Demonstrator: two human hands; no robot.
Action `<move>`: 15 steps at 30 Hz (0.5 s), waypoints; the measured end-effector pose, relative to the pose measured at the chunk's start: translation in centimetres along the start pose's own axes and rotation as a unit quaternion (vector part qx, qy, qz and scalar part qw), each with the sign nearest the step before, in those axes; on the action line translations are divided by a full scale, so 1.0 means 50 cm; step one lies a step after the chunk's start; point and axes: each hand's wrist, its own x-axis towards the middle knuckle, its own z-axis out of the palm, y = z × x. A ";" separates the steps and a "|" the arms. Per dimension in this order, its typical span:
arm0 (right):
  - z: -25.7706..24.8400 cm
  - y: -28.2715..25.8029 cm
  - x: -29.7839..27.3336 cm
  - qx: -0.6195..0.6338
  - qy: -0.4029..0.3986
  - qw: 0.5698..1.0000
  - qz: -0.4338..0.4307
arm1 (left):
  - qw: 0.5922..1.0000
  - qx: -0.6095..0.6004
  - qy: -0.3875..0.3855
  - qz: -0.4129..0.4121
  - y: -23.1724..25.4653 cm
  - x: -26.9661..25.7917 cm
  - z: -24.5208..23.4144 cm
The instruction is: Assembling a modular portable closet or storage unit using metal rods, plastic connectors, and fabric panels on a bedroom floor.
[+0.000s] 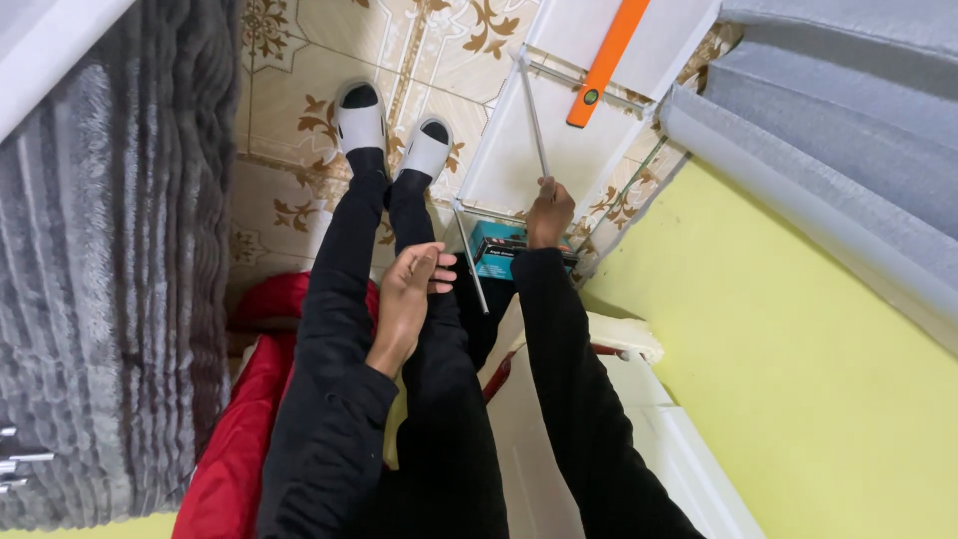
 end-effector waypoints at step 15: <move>-0.029 -0.066 0.055 -0.098 -0.026 0.993 -0.061 | 0.999 0.023 0.017 -0.027 0.006 0.007 0.027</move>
